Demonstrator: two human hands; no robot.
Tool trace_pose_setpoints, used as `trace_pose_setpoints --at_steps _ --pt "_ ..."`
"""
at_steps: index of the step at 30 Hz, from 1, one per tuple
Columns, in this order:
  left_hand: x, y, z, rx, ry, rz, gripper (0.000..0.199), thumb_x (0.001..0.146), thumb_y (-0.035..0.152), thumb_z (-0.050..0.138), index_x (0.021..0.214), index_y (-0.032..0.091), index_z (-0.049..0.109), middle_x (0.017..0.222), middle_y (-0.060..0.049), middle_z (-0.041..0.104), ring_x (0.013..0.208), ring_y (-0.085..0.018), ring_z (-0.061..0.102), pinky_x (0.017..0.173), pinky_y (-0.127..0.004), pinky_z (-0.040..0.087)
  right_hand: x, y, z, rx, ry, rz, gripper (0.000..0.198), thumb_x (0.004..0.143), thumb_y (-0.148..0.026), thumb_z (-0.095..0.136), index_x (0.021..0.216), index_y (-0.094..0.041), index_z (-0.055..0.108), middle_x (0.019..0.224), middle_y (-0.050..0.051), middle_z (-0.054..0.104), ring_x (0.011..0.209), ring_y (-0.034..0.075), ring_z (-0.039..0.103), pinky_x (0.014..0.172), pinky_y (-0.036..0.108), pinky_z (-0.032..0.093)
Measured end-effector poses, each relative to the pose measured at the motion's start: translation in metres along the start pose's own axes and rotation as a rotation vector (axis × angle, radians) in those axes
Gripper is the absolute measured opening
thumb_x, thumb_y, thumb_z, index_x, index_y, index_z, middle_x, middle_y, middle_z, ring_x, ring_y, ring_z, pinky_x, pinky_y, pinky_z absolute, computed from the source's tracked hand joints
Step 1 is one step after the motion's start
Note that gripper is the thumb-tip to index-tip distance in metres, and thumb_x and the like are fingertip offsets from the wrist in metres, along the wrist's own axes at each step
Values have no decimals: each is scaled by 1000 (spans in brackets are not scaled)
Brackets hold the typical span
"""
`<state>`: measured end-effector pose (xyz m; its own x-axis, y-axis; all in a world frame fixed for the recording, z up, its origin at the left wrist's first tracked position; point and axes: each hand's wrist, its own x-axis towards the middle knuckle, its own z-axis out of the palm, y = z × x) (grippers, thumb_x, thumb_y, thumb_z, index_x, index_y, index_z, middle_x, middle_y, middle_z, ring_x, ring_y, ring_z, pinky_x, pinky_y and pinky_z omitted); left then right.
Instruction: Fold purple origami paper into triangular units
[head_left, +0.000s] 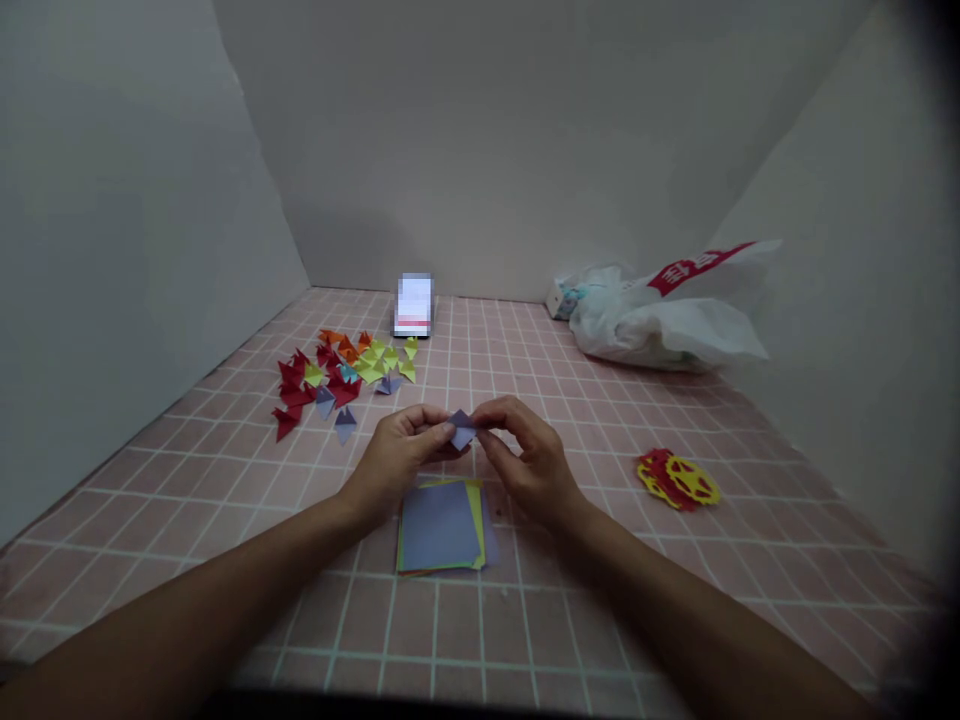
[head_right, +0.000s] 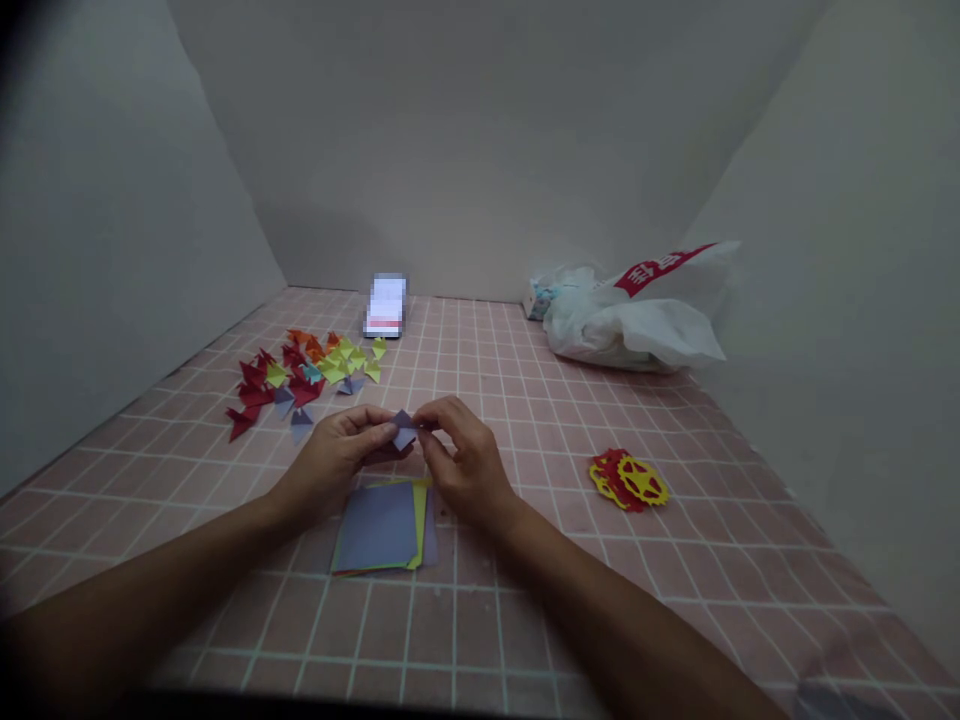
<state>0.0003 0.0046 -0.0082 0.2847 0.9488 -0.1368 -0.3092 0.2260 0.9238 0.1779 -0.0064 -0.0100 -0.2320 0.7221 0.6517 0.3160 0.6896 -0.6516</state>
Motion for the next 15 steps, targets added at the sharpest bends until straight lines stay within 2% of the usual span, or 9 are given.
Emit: trace_pose_setpoints --at_steps 6,10,15 --pt "1 0 2 -70 36 -59 25 67 27 83 83 13 70 78 -2 73 68 -11 68 75 -26 55 -1 4 1 11 -85 -28 28 85 -1 57 101 -23 61 108 7 61 107 22 59 92 40 50" --pt "1 0 2 -60 14 -67 25 68 29 84 82 13 71 77 -2 73 69 -11 68 74 -24 54 -2 4 2 -14 -72 -9 21 89 -4 59 97 -24 63 108 7 61 105 21 61 91 39 50" --pt "0 -2 2 -39 -21 -36 25 69 29 83 84 12 71 80 -3 75 73 -13 71 80 -27 55 -1 4 0 5 -42 0 17 90 -7 60 90 -24 65 103 5 63 99 20 63 87 38 51"
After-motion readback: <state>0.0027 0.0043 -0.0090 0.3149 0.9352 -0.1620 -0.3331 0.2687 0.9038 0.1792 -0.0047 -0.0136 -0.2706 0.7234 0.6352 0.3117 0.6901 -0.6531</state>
